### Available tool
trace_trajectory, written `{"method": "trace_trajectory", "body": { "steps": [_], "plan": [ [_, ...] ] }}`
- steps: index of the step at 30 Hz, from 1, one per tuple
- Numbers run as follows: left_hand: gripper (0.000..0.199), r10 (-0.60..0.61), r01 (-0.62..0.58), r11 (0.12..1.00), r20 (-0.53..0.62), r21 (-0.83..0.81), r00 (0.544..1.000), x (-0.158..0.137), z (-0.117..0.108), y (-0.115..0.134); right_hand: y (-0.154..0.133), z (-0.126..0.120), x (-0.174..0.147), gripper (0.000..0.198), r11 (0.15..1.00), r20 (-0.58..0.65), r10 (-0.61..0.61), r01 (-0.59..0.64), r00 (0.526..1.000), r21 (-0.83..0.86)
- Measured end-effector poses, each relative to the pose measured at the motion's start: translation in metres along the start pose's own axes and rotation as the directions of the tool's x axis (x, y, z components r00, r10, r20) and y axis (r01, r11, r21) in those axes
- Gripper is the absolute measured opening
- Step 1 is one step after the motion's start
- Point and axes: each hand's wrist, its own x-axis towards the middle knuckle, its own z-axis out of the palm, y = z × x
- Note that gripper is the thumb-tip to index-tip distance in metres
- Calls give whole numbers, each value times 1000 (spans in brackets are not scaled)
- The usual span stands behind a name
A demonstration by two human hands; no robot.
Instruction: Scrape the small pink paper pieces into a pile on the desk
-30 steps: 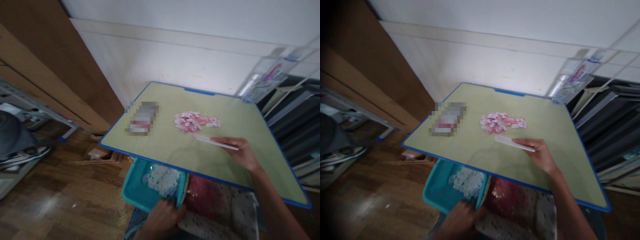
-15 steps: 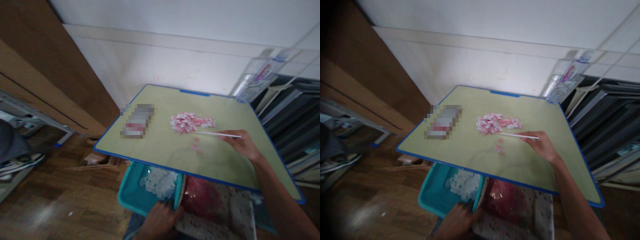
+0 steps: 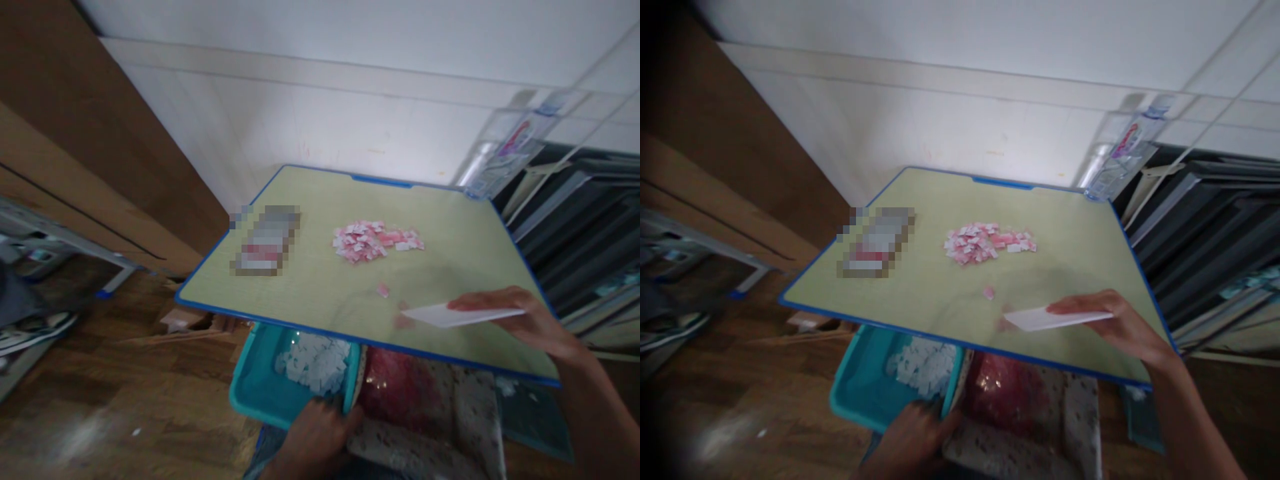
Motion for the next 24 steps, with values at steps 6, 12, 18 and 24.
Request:
{"method": "trace_trajectory", "body": {
  "steps": [6, 12, 18, 24],
  "plan": [
    [31, -1, 1, 1000, 3, 10, 1000, -1, 0, 0, -3, 5, 10, 21, 995, -2, -75, 74, 997, -67],
    [29, -5, 6, 1000, -13, 11, 1000, -2, -1, 1, -5, 11, 15, 25, 988, 20, -114, 115, 993, -104],
    [29, -10, 10, 1000, -13, -1, 1000, -1, 0, 2, -9, 13, 14, 29, 984, -2, -131, 129, 991, -124],
    [28, -6, 6, 1000, 4, 4, 1000, -1, -1, 1, -7, 12, 17, 27, 981, 27, -114, 116, 993, -157]
  ]
}}
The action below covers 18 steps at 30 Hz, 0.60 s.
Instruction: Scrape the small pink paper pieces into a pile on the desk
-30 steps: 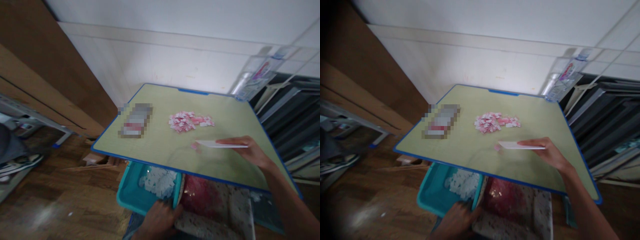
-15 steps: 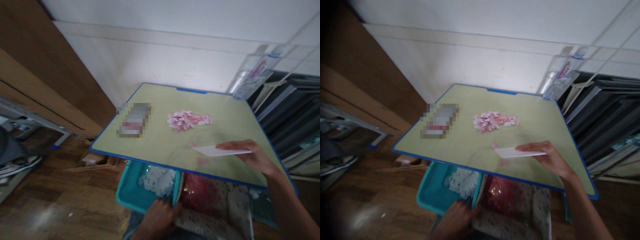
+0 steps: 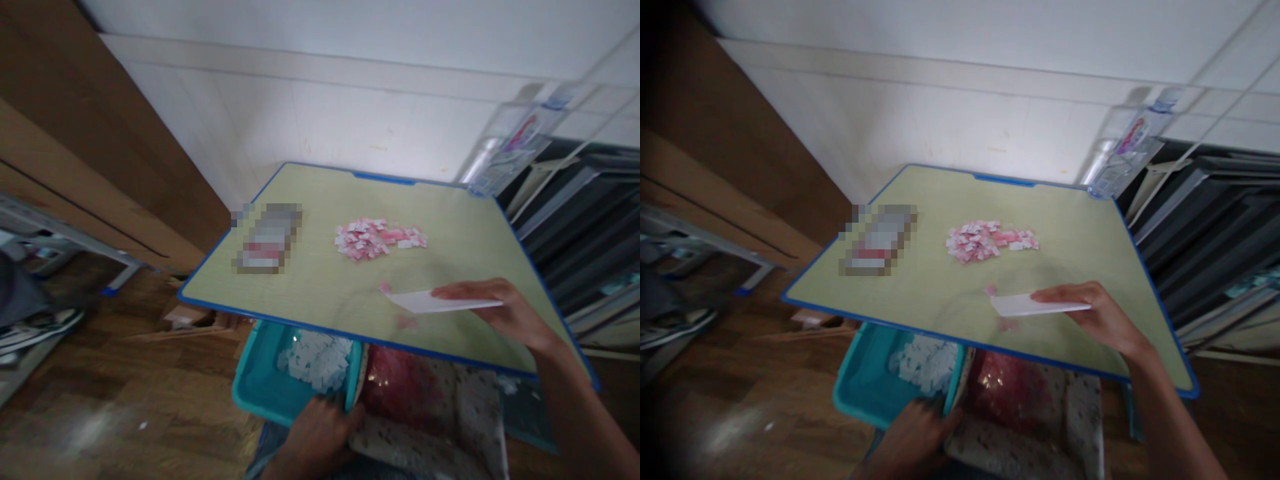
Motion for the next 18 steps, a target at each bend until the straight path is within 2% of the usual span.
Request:
{"method": "trace_trajectory", "body": {
  "steps": [4, 8, 15, 18],
  "plan": [
    [26, 15, -14, 1000, -4, 8, 1000, 1, 0, 0, -6, -4, 0, 27, 999, 62, 17, -16, 998, -28],
    [25, 18, -18, 1000, -13, 9, 1000, 1, 2, -1, -10, -9, -2, 24, 995, -21, 28, -30, 999, -96],
    [26, 15, -15, 1000, -21, -13, 1000, 2, 4, -1, -16, -8, -5, 26, 997, -16, 20, -21, 1000, -80],
    [27, 5, -6, 1000, -29, -15, 1000, 2, 5, 0, -19, -7, -5, 26, 995, 26, 17, -14, 1000, -99]
  ]
}}
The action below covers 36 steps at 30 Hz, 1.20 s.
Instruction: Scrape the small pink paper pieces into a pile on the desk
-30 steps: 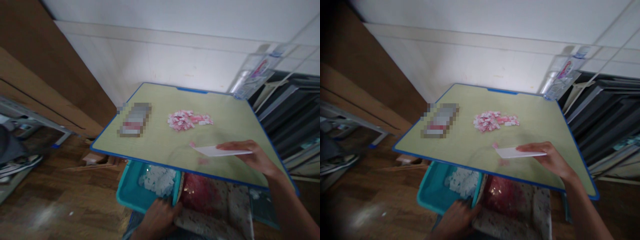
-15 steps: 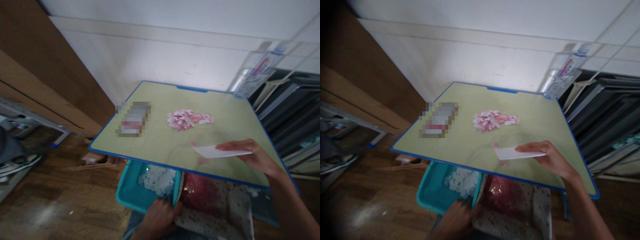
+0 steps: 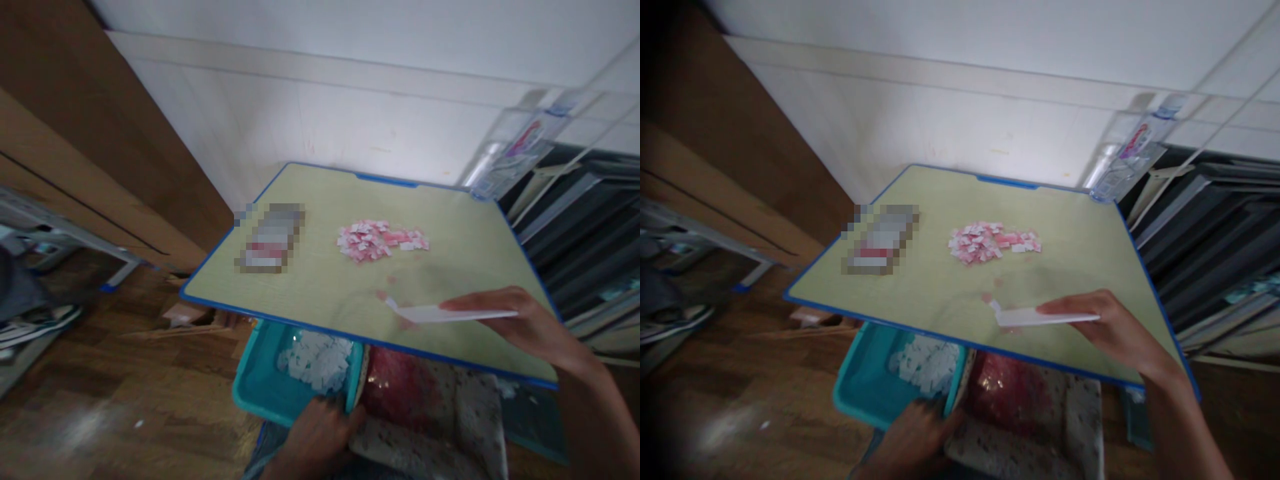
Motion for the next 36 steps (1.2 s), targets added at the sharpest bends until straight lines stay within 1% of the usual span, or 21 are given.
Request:
{"method": "trace_trajectory", "body": {
  "steps": [3, 4, 6, 8, 10, 12, 15, 17, 18, 19, 21, 22, 23, 24, 25, 28, 31, 33, 35, 36],
  "plan": [
    [27, -8, 8, 1000, -2, -4, 1000, 0, 1, 0, -3, -1, -1, 26, 1000, -44, 5, -6, 999, -23],
    [27, -6, 6, 1000, -2, -6, 1000, 0, 1, 0, -4, -1, -1, 26, 999, -33, 1, -2, 999, -33],
    [28, 1, -1, 1000, -2, -4, 1000, 0, 1, 0, -9, 0, 0, 29, 998, 59, -29, 32, 998, -49],
    [28, 10, -10, 1000, -9, 3, 1000, 0, 1, -1, -15, 5, 4, 34, 996, 152, -76, 82, 985, -34],
    [28, 15, -15, 1000, -16, 5, 1000, 0, 1, -1, -23, 15, 12, 38, 993, 176, -117, 119, 977, 0],
    [29, 17, -17, 1000, -23, 3, 1000, -1, 1, -1, -32, 28, 23, 40, 990, 160, -142, 141, 977, 17],
    [29, 23, -23, 1000, -34, 7, 999, -1, 0, -1, -47, 49, 41, 38, 975, 157, -222, 218, 962, 45],
    [28, 33, -32, 999, -62, 16, 998, -1, 1, -1, -57, 59, 49, 33, 967, 168, -254, 246, 953, 65],
    [29, 39, -37, 999, -80, 21, 996, -1, 1, -1, -61, 63, 52, 29, 968, 152, -248, 240, 957, 69],
    [30, 43, -41, 999, -96, 25, 994, -1, 2, 0, -63, 65, 53, 25, 976, 122, -216, 210, 969, 62],
    [30, 44, -41, 999, -112, 29, 993, -1, 4, 0, -65, 67, 54, 19, 996, 36, -92, 91, 995, 26],
    [28, 41, -39, 999, -112, 26, 993, -1, 5, 0, -64, 68, 55, 20, 1000, -2, -16, 16, 1000, 2],
    [25, 39, -37, 999, -112, 23, 993, -1, 6, 0, -63, 69, 55, 21, 999, -23, 49, -49, 999, -18],
    [22, 38, -36, 999, -114, 19, 993, -1, 7, -1, -61, 70, 54, 22, 995, -18, 95, -95, 995, -33],
    [21, 38, -36, 999, -117, 17, 992, -1, 8, -1, -59, 71, 54, 22, 992, 1, 117, -116, 993, -43],
    [25, 48, -46, 999, -125, 19, 991, -1, 9, -2, -57, 76, 55, 22, 993, 58, 103, -99, 993, -60],
    [25, 52, -51, 999, -116, 12, 992, -1, 9, -2, -62, 81, 55, 20, 998, 85, 38, -33, 996, -53],
    [23, 50, -49, 999, -101, 10, 994, -1, 8, -1, -67, 81, 55, 20, 1000, 112, 3, -1, 994, -16],
    [22, 51, -50, 999, -95, 6, 994, -1, 7, -1, -69, 78, 52, 21, 999, 120, 20, -23, 993, 27],
    [22, 50, -50, 999, -94, 4, 994, -1, 7, -1, -68, 75, 50, 22, 998, 104, 46, -51, 994, 42]
  ]
}}
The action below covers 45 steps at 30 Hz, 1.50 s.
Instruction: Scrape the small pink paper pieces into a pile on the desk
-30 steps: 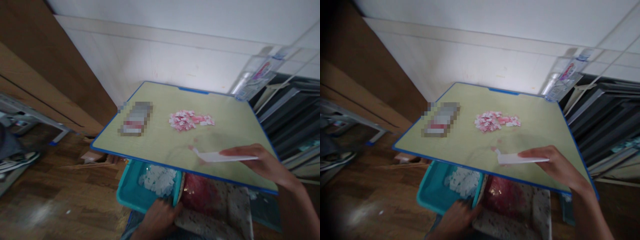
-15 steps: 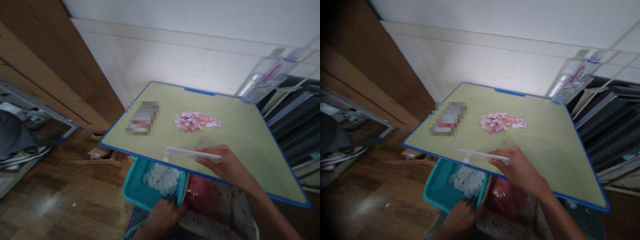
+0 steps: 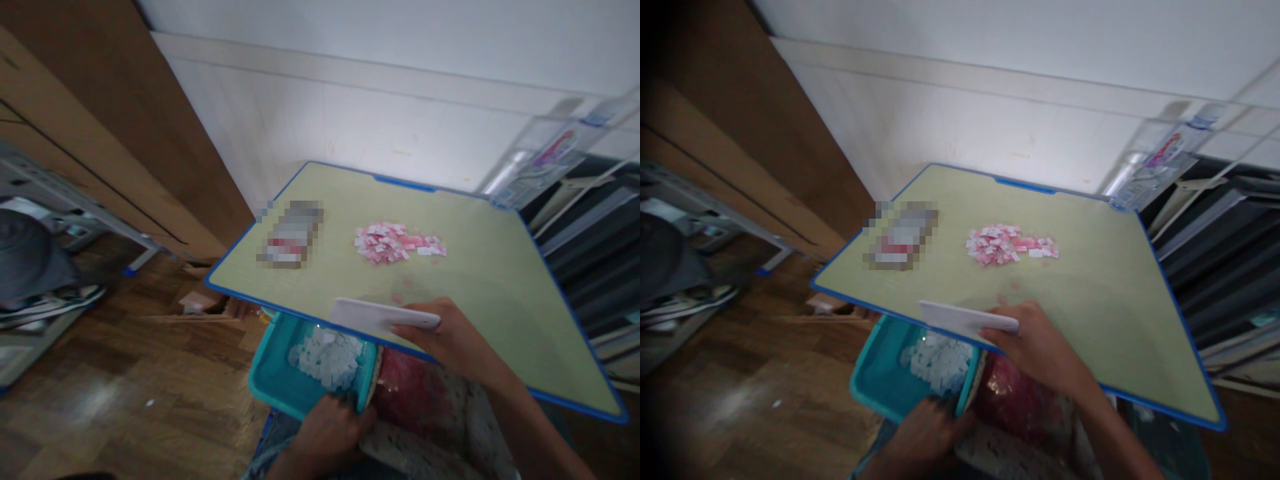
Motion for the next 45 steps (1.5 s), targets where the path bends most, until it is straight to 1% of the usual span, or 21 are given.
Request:
{"method": "trace_trajectory", "body": {
  "steps": [2, 4, 5, 7, 9, 11, 13, 16, 18, 19, 20, 22, 23, 24, 26, 29, 31, 32, 36, 42, 45],
  "plan": [
    [19, -1, 1, 1000, 2, 2, 1000, 0, 0, 0, 9, -11, -6, 24, 998, -89, 61, -60, 994, 19],
    [18, -1, 1, 1000, 1, 12, 1000, 1, 1, 0, 26, -27, -13, 26, 994, -242, 108, -110, 964, 3],
    [19, 1, 0, 1000, -6, 18, 1000, 1, 1, 0, 37, -35, -17, 28, 988, -315, 136, -151, 939, -25],
    [23, 7, -6, 1000, -17, 24, 1000, 1, 2, -1, 61, -50, -22, 31, 966, -463, 176, -243, 869, -89],
    [27, 6, -6, 1000, -16, 21, 1000, 1, 2, -1, 81, -59, -25, 31, 949, -538, 193, -295, 821, -109],
    [27, -1, 1, 1000, -1, 7, 1000, 1, 2, -1, 94, -61, -25, 30, 952, -531, 189, -287, 826, -107],
    [26, -13, 13, 1000, 14, -5, 1000, 1, 1, -1, 97, -58, -22, 29, 971, -477, 157, -224, 865, -88],
    [30, -17, 17, 1000, 46, -1, 999, 0, 1, -2, 90, -54, -19, 29, 994, -294, 85, -99, 952, -36],
    [34, -15, 15, 1000, 61, 4, 998, 1, 2, -2, 88, -56, -20, 30, 998, -198, 59, -63, 978, -15],
    [35, -16, 16, 1000, 61, 1, 998, 1, 2, -3, 90, -59, -21, 30, 997, -211, 65, -71, 975, -22],
    [35, -18, 19, 1000, 61, -3, 998, 1, 2, -3, 94, -63, -22, 31, 994, -277, 86, -102, 957, -45],
    [33, -24, 25, 1000, 64, -11, 998, 2, 4, -3, 105, -72, -25, 33, 973, -478, 134, -206, 868, -102],
    [32, -24, 25, 1000, 67, -12, 997, 2, 4, -4, 112, -76, -27, 34, 962, -539, 144, -246, 830, -121],
    [32, -25, 25, 1000, 68, -8, 997, 3, 5, -4, 118, -79, -29, 34, 955, -566, 150, -267, 810, -129],
    [34, -23, 23, 1000, 69, -2, 997, 3, 7, -5, 125, -81, -33, 34, 953, -557, 156, -273, 816, -134],
    [33, -22, 23, 1000, 89, -7, 996, 3, 7, -5, 125, -79, -40, 30, 964, -444, 168, -242, 880, -114],
    [33, -18, 19, 1000, 98, -7, 995, 3, 6, -5, 122, -76, -41, 28, 967, -403, 172, -231, 899, -104],
    [33, -19, 20, 1000, 96, -5, 995, 3, 5, -5, 120, -76, -41, 29, 965, -419, 175, -239, 891, -104],
    [32, -34, 36, 999, 96, -9, 995, 3, 4, -5, 119, -79, -30, 32, 942, -579, 175, -308, 796, -137],
    [26, -7, 3, 999, 109, 35, 994, 5, 8, -8, 126, -88, -3, 31, 947, -652, 143, -295, 744, -130],
    [26, -4, -1, 999, 112, 48, 994, 6, 8, -9, 134, -98, 11, 31, 950, -661, 159, -295, 733, -98]
  ]
}}
